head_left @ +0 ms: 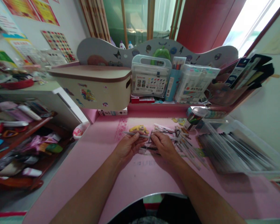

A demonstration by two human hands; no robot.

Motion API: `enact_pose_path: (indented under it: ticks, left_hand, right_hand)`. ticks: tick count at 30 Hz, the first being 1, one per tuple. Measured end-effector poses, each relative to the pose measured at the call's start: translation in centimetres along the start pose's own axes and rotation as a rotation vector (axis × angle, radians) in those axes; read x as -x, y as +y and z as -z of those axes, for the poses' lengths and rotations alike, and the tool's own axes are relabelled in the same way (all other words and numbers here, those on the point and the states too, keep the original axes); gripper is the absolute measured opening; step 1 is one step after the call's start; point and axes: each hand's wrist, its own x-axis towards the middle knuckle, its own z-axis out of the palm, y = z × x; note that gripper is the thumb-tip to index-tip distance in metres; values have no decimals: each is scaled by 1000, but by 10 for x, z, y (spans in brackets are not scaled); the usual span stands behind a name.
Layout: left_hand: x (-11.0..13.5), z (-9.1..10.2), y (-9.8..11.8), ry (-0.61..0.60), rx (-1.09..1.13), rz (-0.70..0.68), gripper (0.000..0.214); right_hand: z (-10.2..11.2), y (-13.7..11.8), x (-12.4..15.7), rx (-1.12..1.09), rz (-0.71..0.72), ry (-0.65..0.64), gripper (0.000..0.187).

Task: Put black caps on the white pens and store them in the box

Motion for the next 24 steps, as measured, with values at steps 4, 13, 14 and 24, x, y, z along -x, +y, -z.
enact_pose_path:
  ticks: [4, 13, 14, 24]
  left_hand:
    - [0, 1, -1, -35, 10, -4, 7]
    - [-2, 3, -3, -73, 30, -12, 8]
    - [-2, 3, -3, -76, 28, -7, 8]
    - [-1, 4, -3, -69, 47, -8, 7]
  right_hand:
    - [1, -1, 1, -48, -13, 5, 22]
    - [-1, -4, 2, -35, -27, -19, 23]
    - [-1, -4, 2, -28, -43, -22, 28]
    - [-1, -3, 5, -70, 4, 13, 5]
